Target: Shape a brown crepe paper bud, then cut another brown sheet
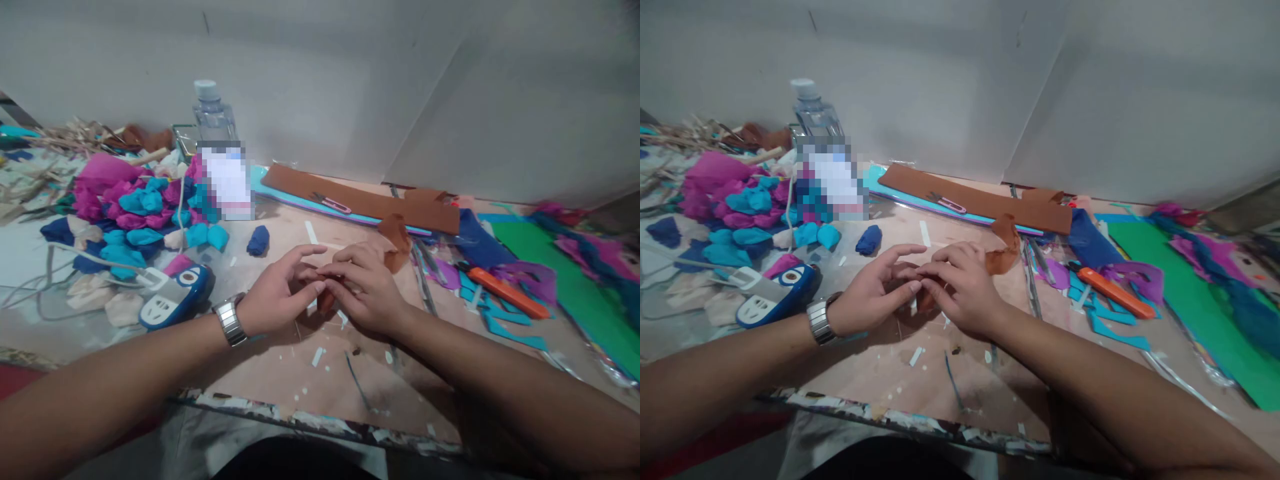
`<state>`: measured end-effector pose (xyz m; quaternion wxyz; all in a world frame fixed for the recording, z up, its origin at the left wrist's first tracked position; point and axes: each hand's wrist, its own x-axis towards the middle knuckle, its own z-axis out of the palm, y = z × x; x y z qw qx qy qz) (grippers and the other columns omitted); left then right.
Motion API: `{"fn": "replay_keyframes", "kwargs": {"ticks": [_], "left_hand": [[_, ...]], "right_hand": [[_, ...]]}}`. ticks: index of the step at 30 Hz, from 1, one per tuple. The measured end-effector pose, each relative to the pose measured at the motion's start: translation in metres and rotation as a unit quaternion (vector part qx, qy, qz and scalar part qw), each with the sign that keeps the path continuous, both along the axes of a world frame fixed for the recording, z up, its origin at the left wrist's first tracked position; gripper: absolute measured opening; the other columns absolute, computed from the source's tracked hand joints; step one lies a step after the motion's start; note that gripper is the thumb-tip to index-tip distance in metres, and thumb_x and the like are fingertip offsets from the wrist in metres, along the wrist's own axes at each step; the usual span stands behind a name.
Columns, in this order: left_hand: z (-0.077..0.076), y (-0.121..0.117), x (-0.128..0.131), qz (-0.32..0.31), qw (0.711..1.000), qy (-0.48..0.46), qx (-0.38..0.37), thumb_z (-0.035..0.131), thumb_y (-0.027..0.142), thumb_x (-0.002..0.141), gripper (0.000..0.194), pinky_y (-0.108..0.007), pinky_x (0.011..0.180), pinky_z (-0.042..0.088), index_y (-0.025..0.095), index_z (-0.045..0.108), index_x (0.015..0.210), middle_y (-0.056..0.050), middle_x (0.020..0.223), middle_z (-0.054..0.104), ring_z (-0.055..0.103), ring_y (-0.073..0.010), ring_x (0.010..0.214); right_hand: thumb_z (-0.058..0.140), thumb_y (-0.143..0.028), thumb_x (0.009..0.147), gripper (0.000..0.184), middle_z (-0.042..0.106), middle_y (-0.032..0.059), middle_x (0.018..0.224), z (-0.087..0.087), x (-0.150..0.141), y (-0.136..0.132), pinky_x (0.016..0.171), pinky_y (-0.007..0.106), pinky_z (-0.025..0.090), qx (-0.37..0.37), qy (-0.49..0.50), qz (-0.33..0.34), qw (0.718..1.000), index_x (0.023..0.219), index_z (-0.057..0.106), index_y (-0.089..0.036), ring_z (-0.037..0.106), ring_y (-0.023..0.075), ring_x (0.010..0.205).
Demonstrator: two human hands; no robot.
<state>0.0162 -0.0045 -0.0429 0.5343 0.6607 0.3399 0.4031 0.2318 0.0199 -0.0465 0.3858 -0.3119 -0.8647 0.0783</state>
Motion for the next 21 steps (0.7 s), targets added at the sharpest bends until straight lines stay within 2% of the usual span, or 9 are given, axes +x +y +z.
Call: {"fn": "replay_keyframes", "kwargs": {"ticks": [3, 8, 13, 15, 18, 21], "left_hand": [[0.0001, -0.0003, 0.0005, -0.006, 0.999, 0.031, 0.017, 0.068, 0.021, 0.095, 0.057, -0.031, 0.087, 0.057, 0.02, 0.045, 0.148, -0.006, 0.102, 0.077, 0.075, -0.0185, 0.095], [-0.0058, 0.0017, -0.0013, 0.022, 0.986, 0.146, 0.073, 0.064, 0.011, 0.088, 0.058, -0.027, 0.072, 0.05, 0.023, 0.052, 0.144, 0.002, 0.084, 0.073, 0.069, -0.0146, 0.074], [-0.0063, 0.0034, -0.0032, 0.032, 0.971, 0.216, 0.093, 0.064, 0.013, 0.086, 0.051, -0.027, 0.063, 0.045, 0.023, 0.059, 0.136, 0.004, 0.077, 0.07, 0.061, -0.0138, 0.064], [-0.0049, 0.0035, -0.0031, 0.032, 0.972, 0.208, 0.104, 0.065, 0.014, 0.087, 0.047, -0.027, 0.065, 0.047, 0.022, 0.061, 0.133, 0.002, 0.083, 0.071, 0.063, -0.014, 0.068], [-0.0037, 0.0035, -0.0031, 0.053, 0.981, 0.142, 0.122, 0.067, 0.018, 0.09, 0.044, -0.029, 0.079, 0.054, 0.02, 0.059, 0.133, -0.006, 0.109, 0.072, 0.069, -0.0171, 0.09], [-0.0046, 0.0043, -0.0036, 0.072, 0.986, 0.076, 0.128, 0.066, 0.021, 0.096, 0.04, -0.031, 0.088, 0.056, 0.02, 0.057, 0.134, -0.007, 0.112, 0.069, 0.069, -0.0183, 0.101]], "right_hand": [[0.062, -0.027, 0.102, 0.011, 0.07, 0.0068, 0.104, 0.0003, 0.0005, 0.0009, 0.093, 0.048, 0.042, -0.007, 0.011, 0.006, 1.0, 0.109, 0.071, -0.024, 0.062, 0.026, 0.103], [0.059, -0.025, 0.102, 0.008, 0.07, 0.0071, 0.107, 0.0015, 0.0006, 0.0015, 0.093, 0.047, 0.041, -0.027, 0.014, 0.005, 1.0, 0.108, 0.066, -0.024, 0.063, 0.0267, 0.105], [0.057, -0.028, 0.104, 0.007, 0.07, 0.0074, 0.106, 0.0018, -0.0004, 0.0017, 0.094, 0.048, 0.04, -0.037, 0.019, -0.006, 0.999, 0.107, 0.062, -0.024, 0.063, 0.0269, 0.106], [0.057, -0.029, 0.104, 0.008, 0.07, 0.0075, 0.105, 0.0017, -0.0005, 0.0023, 0.095, 0.048, 0.039, -0.035, 0.012, -0.015, 0.999, 0.106, 0.062, -0.023, 0.064, 0.027, 0.105], [0.058, -0.03, 0.104, 0.01, 0.071, 0.0074, 0.108, 0.0015, -0.0004, 0.0027, 0.096, 0.048, 0.037, -0.035, -0.008, -0.022, 0.999, 0.107, 0.063, -0.022, 0.064, 0.027, 0.107], [0.058, -0.031, 0.105, 0.011, 0.071, 0.0067, 0.108, 0.0015, -0.0002, 0.0021, 0.097, 0.048, 0.035, -0.034, -0.025, -0.017, 0.999, 0.106, 0.065, -0.023, 0.064, 0.0265, 0.107]]}}
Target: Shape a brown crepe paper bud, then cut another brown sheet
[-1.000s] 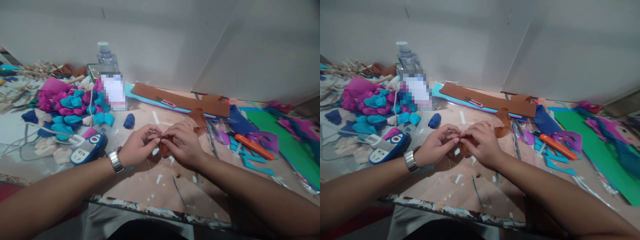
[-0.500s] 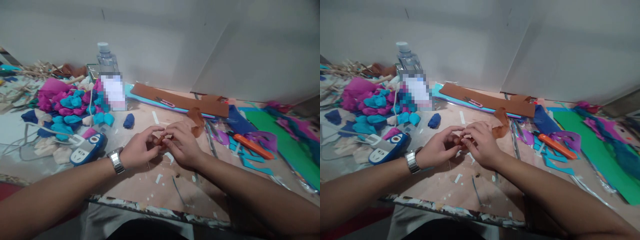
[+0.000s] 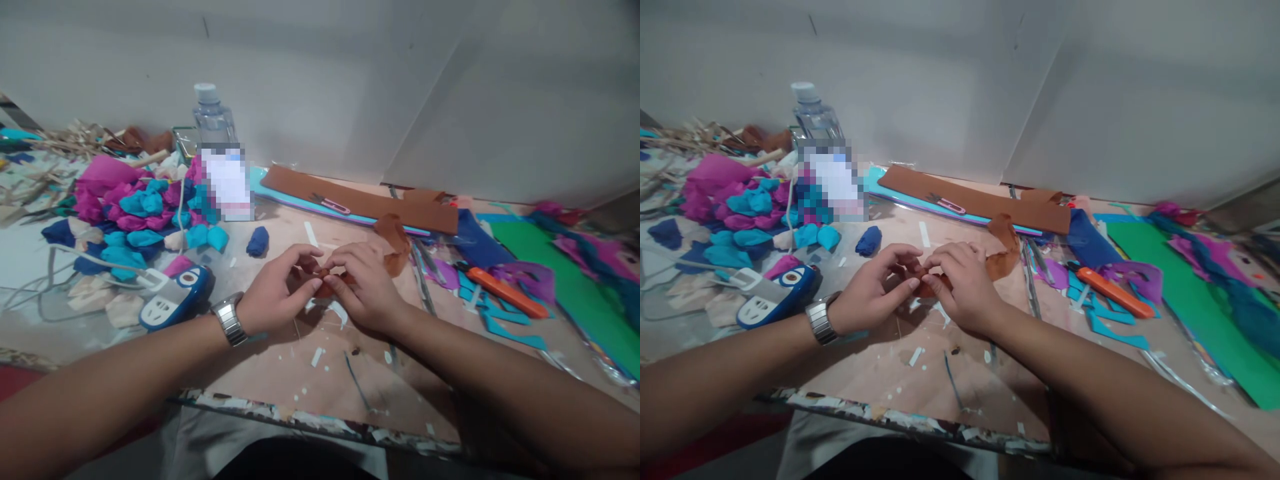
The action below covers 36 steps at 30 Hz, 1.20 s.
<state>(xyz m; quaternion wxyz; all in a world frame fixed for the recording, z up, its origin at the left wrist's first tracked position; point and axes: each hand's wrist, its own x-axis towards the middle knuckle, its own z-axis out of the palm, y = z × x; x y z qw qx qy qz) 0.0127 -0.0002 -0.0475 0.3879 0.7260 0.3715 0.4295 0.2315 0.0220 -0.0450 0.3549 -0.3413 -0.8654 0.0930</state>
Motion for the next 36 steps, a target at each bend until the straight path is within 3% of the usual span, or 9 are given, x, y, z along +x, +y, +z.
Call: {"fn": "replay_keyframes", "kwargs": {"ticks": [9, 23, 32, 36], "left_hand": [[0.0003, 0.0009, 0.0022, -0.019, 0.996, -0.058, -0.066, 0.067, 0.021, 0.098, 0.023, -0.029, 0.085, 0.056, 0.02, 0.065, 0.121, -0.006, 0.111, 0.072, 0.07, -0.0166, 0.097], [0.0001, -0.002, 0.0023, -0.03, 0.993, -0.081, -0.074, 0.063, 0.022, 0.101, 0.02, -0.028, 0.083, 0.057, 0.021, 0.056, 0.12, -0.004, 0.107, 0.065, 0.068, -0.0143, 0.093], [-0.0002, -0.001, 0.0039, -0.022, 0.991, -0.1, -0.088, 0.065, 0.03, 0.101, 0.021, -0.024, 0.076, 0.057, 0.02, 0.061, 0.119, -0.005, 0.106, 0.07, 0.07, -0.0146, 0.091], [0.0045, -0.001, 0.0036, -0.008, 0.993, -0.086, -0.084, 0.065, 0.032, 0.101, 0.019, -0.024, 0.073, 0.057, 0.018, 0.068, 0.113, -0.007, 0.106, 0.074, 0.07, -0.0136, 0.083]], "right_hand": [[0.062, -0.031, 0.105, 0.009, 0.075, 0.0039, 0.104, 0.001, 0.0017, -0.0005, 0.099, 0.047, 0.032, 0.028, -0.003, 0.008, 1.0, 0.107, 0.069, -0.025, 0.068, 0.0233, 0.101], [0.06, -0.041, 0.107, 0.019, 0.078, 0.0037, 0.101, 0.0014, 0.0015, 0.0004, 0.098, 0.047, 0.031, 0.045, 0.002, 0.001, 0.999, 0.104, 0.069, -0.024, 0.069, 0.0227, 0.097], [0.062, -0.051, 0.103, 0.027, 0.077, 0.0036, 0.1, 0.0017, 0.0028, 0.0005, 0.098, 0.047, 0.033, 0.043, 0.013, 0.001, 0.999, 0.099, 0.069, -0.026, 0.069, 0.0239, 0.097], [0.065, -0.042, 0.103, 0.017, 0.075, 0.0038, 0.101, 0.003, 0.0033, -0.0009, 0.098, 0.047, 0.034, 0.042, 0.014, 0.002, 0.999, 0.101, 0.067, -0.025, 0.068, 0.0236, 0.097]]}}
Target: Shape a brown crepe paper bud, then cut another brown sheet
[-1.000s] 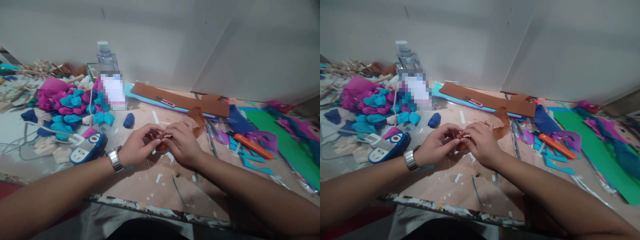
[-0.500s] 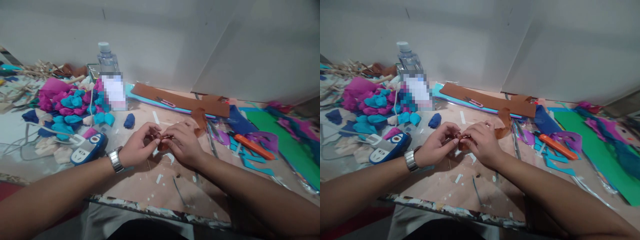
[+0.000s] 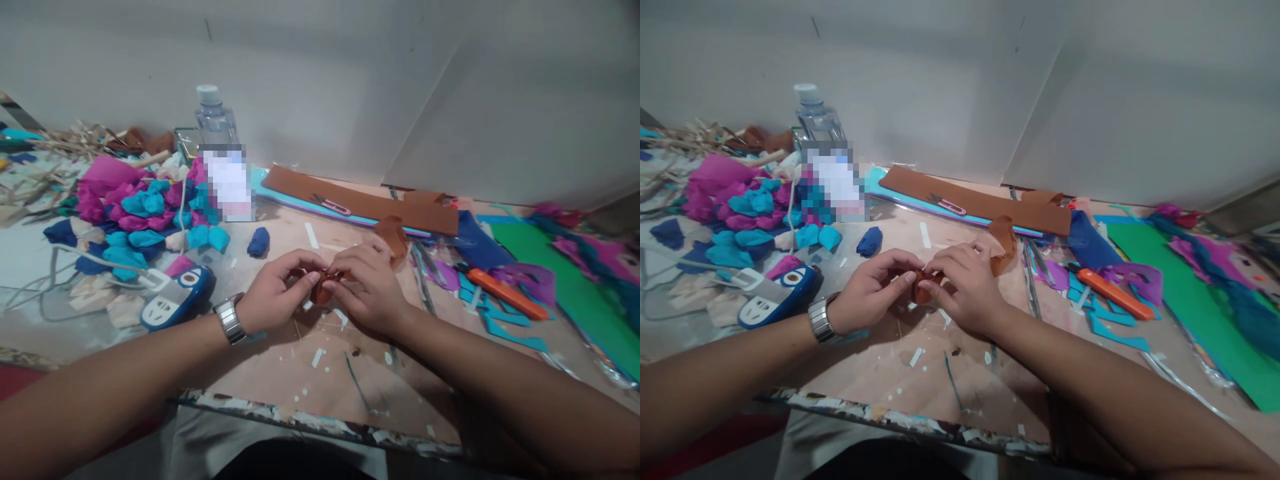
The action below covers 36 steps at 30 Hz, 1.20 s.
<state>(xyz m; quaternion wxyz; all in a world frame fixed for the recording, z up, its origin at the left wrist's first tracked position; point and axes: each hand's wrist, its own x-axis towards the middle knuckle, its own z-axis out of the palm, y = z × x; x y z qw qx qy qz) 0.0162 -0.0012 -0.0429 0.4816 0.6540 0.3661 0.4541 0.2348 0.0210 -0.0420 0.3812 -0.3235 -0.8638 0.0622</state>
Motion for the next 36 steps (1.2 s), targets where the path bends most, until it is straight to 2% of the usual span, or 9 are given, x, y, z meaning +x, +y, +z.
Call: {"fn": "replay_keyframes", "kwargs": {"ticks": [5, 10, 19, 24, 28, 32, 36], "left_hand": [[-0.0004, -0.0001, -0.001, 0.002, 1.0, 0.012, -0.009, 0.065, 0.032, 0.101, 0.019, -0.025, 0.074, 0.057, 0.016, 0.072, 0.109, -0.006, 0.098, 0.076, 0.07, -0.0137, 0.08], [-0.0031, -0.0002, -0.0029, -0.018, 1.0, 0.021, -0.006, 0.066, 0.032, 0.101, 0.02, -0.024, 0.072, 0.055, 0.017, 0.073, 0.111, -0.006, 0.098, 0.076, 0.069, -0.0132, 0.08], [-0.0022, 0.0005, -0.0016, -0.013, 0.999, 0.031, -0.003, 0.072, 0.034, 0.097, 0.02, -0.025, 0.072, 0.056, 0.017, 0.072, 0.107, -0.007, 0.099, 0.076, 0.07, -0.0143, 0.081], [-0.0036, 0.0024, -0.0007, 0.004, 0.999, -0.017, -0.028, 0.073, 0.031, 0.096, 0.031, -0.025, 0.07, 0.057, 0.018, 0.063, 0.122, -0.008, 0.103, 0.077, 0.073, -0.0164, 0.087], [-0.0021, 0.0019, -0.0008, 0.008, 0.999, -0.01, -0.048, 0.074, 0.031, 0.094, 0.019, -0.024, 0.067, 0.056, 0.016, 0.069, 0.105, -0.007, 0.097, 0.077, 0.071, -0.0145, 0.079], [0.0, -0.0002, 0.0, 0.002, 0.998, -0.014, -0.067, 0.075, 0.031, 0.094, 0.018, -0.024, 0.064, 0.057, 0.017, 0.072, 0.106, -0.004, 0.087, 0.077, 0.068, -0.0121, 0.068], [0.001, 0.0001, 0.0002, 0.022, 0.999, 0.021, -0.032, 0.076, 0.032, 0.093, 0.019, -0.024, 0.064, 0.058, 0.017, 0.077, 0.104, -0.007, 0.098, 0.078, 0.07, -0.0135, 0.074]], "right_hand": [[0.067, -0.031, 0.1, 0.007, 0.073, 0.003, 0.099, 0.0004, -0.0009, -0.0024, 0.1, 0.048, 0.033, -0.001, 0.002, 0.0, 1.0, 0.097, 0.065, -0.024, 0.068, 0.0229, 0.098], [0.067, -0.031, 0.099, 0.008, 0.073, 0.0033, 0.098, -0.0003, -0.0019, -0.003, 0.097, 0.047, 0.036, -0.021, 0.007, -0.001, 1.0, 0.095, 0.065, -0.024, 0.067, 0.0229, 0.097], [0.069, -0.037, 0.099, 0.014, 0.073, 0.0034, 0.096, -0.0009, -0.0009, -0.0012, 0.093, 0.045, 0.038, -0.035, 0.025, -0.004, 0.999, 0.094, 0.067, -0.025, 0.066, 0.0234, 0.095], [0.068, -0.039, 0.1, 0.014, 0.074, 0.0041, 0.097, 0.0004, -0.0013, 0.0001, 0.093, 0.046, 0.04, -0.04, 0.031, -0.007, 0.999, 0.094, 0.069, -0.025, 0.067, 0.0243, 0.096], [0.067, -0.032, 0.099, 0.008, 0.073, 0.0039, 0.098, 0.0018, -0.0017, -0.0006, 0.094, 0.046, 0.04, -0.037, 0.033, -0.003, 0.999, 0.097, 0.069, -0.025, 0.066, 0.024, 0.096], [0.069, -0.031, 0.098, 0.007, 0.074, 0.0041, 0.096, 0.001, -0.0021, -0.0003, 0.094, 0.047, 0.04, -0.027, 0.035, -0.01, 0.999, 0.095, 0.069, -0.025, 0.065, 0.0249, 0.098], [0.071, -0.034, 0.097, 0.009, 0.074, 0.0045, 0.096, 0.0, -0.0019, 0.0007, 0.093, 0.046, 0.041, -0.028, 0.03, -0.014, 0.999, 0.093, 0.07, -0.025, 0.065, 0.0253, 0.098]]}}
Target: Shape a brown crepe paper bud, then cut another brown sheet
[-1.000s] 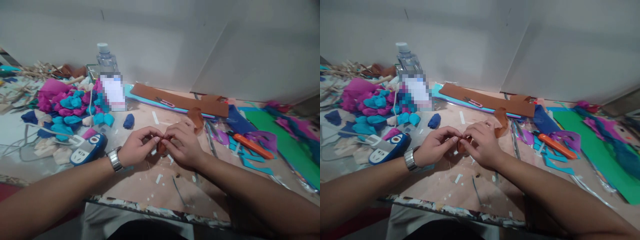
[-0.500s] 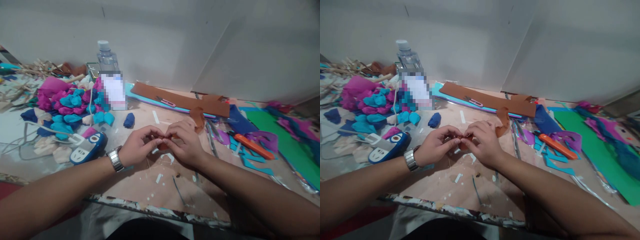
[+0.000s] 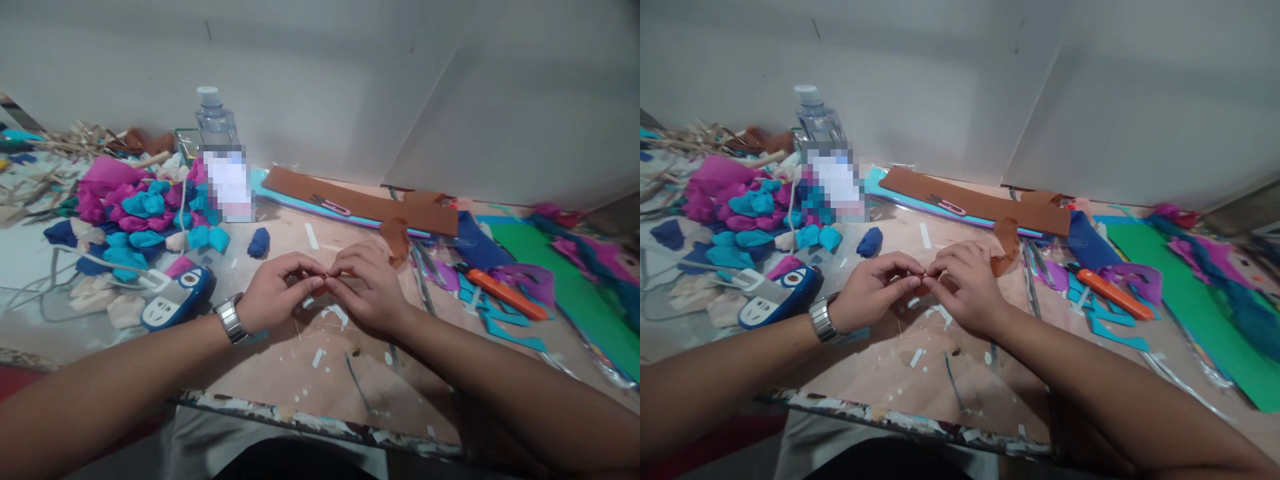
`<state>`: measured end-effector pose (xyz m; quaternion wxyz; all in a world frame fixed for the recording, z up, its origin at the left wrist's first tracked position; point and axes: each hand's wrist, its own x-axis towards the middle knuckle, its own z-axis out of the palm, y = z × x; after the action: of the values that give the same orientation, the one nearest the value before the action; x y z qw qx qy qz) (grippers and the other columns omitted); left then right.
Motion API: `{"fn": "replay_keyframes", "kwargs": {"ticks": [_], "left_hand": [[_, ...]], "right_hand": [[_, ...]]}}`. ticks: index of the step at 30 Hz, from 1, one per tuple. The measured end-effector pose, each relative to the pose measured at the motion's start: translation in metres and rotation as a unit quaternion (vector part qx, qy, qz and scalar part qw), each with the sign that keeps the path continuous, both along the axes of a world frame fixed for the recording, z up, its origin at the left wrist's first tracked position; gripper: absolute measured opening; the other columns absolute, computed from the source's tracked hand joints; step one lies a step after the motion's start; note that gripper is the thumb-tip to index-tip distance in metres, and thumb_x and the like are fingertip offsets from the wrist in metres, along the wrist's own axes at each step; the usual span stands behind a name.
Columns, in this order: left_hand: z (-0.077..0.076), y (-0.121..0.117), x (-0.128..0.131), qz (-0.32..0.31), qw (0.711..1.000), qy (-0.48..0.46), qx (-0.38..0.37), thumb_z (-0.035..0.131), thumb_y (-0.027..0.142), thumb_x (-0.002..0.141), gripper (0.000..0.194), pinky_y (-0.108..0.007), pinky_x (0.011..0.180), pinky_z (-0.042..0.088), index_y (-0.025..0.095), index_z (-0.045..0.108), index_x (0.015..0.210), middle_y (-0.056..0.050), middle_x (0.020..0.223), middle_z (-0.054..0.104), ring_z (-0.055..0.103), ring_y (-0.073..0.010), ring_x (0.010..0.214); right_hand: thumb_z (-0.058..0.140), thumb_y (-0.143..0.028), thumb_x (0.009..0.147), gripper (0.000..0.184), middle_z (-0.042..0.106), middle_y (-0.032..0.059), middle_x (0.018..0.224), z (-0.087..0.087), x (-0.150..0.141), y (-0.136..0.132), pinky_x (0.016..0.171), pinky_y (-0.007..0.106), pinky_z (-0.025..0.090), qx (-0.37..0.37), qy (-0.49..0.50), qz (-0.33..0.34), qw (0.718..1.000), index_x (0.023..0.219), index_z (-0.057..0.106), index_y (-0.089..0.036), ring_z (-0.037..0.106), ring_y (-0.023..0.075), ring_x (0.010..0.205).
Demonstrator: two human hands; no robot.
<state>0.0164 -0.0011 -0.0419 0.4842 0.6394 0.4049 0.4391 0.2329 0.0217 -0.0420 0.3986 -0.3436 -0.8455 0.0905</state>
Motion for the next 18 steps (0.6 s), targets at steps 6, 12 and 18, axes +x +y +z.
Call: {"fn": "replay_keyframes", "kwargs": {"ticks": [6, 12, 18], "left_hand": [[0.0009, 0.0017, -0.0019, -0.003, 1.0, 0.001, 0.026, 0.081, 0.033, 0.089, 0.021, -0.025, 0.067, 0.061, 0.018, 0.081, 0.103, -0.009, 0.103, 0.079, 0.073, -0.0168, 0.085], [0.0018, 0.0008, -0.0009, 0.001, 1.0, -0.013, -0.02, 0.081, 0.034, 0.089, 0.026, -0.026, 0.065, 0.06, 0.015, 0.08, 0.106, -0.007, 0.09, 0.081, 0.071, -0.0138, 0.069], [0.0006, 0.0017, 0.0009, 0.028, 0.999, -0.029, -0.035, 0.08, 0.036, 0.089, 0.028, -0.024, 0.061, 0.059, 0.014, 0.078, 0.106, -0.009, 0.094, 0.081, 0.072, -0.0145, 0.071]], "right_hand": [[0.07, -0.035, 0.098, 0.011, 0.074, 0.0044, 0.095, 0.0002, 0.0, 0.0001, 0.092, 0.046, 0.042, 0.006, -0.002, 0.002, 1.0, 0.091, 0.069, -0.025, 0.065, 0.0252, 0.097], [0.07, -0.031, 0.097, 0.007, 0.073, 0.0044, 0.097, 0.0005, 0.0006, -0.0016, 0.093, 0.047, 0.041, 0.001, 0.003, 0.011, 1.0, 0.094, 0.069, -0.025, 0.065, 0.0258, 0.099], [0.071, -0.029, 0.095, 0.005, 0.073, 0.0045, 0.1, 0.002, 0.001, -0.0028, 0.095, 0.048, 0.04, 0.012, -0.008, 0.011, 1.0, 0.098, 0.069, -0.026, 0.064, 0.0258, 0.101]]}}
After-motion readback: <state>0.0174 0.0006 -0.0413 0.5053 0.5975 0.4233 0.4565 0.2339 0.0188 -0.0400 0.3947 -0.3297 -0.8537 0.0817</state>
